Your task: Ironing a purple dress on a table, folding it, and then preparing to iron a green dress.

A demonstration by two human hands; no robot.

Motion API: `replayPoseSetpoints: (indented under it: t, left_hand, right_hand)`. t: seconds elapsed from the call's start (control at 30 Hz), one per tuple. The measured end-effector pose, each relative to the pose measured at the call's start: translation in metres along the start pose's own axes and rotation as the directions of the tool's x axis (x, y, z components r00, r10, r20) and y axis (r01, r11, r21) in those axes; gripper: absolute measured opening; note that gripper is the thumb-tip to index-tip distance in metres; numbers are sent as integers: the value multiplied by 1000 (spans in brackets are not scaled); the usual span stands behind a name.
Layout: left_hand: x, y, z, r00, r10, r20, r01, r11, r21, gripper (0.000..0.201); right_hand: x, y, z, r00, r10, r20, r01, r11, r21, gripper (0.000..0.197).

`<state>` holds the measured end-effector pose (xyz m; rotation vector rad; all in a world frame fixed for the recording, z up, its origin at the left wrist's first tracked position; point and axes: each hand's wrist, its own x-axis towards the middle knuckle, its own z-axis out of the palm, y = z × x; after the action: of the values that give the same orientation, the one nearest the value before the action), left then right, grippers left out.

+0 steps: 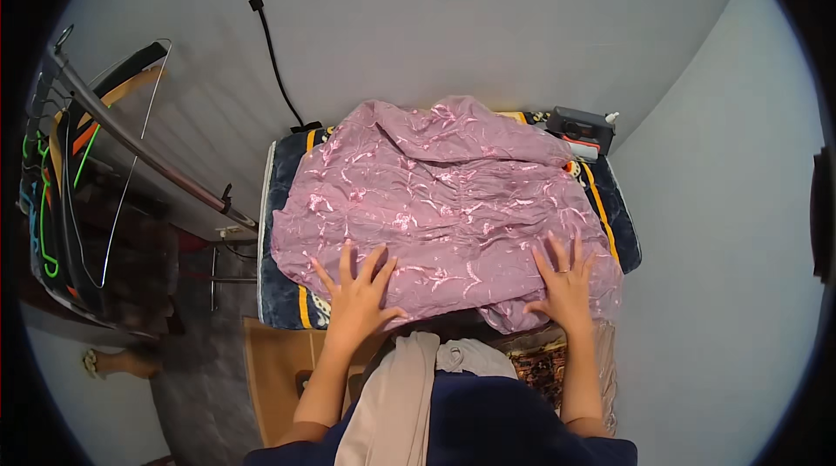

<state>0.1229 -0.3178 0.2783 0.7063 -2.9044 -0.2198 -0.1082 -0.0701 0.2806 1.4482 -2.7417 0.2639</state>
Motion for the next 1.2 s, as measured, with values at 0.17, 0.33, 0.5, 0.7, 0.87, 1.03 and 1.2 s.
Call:
replayPoseSetpoints:
  t: [0.17, 0.33, 0.5, 0.7, 0.87, 1.03, 1.2]
  left_hand:
    - [10, -8, 19, 986, 44, -161, -48, 999, -18, 20]
    - [7, -3, 0, 987, 113, -117, -101, 989, 108, 13]
    - [-12, -8, -44, 993, 107, 45, -108, 994, 15, 19]
    - [53, -46, -51, 993, -12, -117, -13, 977, -213, 37]
    - [152, -101, -5, 866, -397, -304, 407, 913, -35, 52]
    - [175, -114, 17, 840, -503, -203, 523, 850, 59, 45]
    - [164, -127, 27, 775, -472, -420, 524, 852, 8, 28]
  right_hand:
    - [1, 7, 9, 973, -91, -213, 74, 993, -88, 37]
    - [9, -2, -19, 960, -116, -254, 124, 992, 13, 30]
    - [-14, 0, -52, 980, -178, 84, 175, 984, 41, 35]
    - [38, 45, -41, 998, 11, -67, -3, 994, 111, 56]
    - [120, 72, 3, 852, 405, -333, -454, 887, -85, 50]
    - [141, 79, 28, 839, 540, -69, -539, 842, 38, 51]
    - [148, 77, 26, 871, 376, -317, -394, 919, 7, 36]
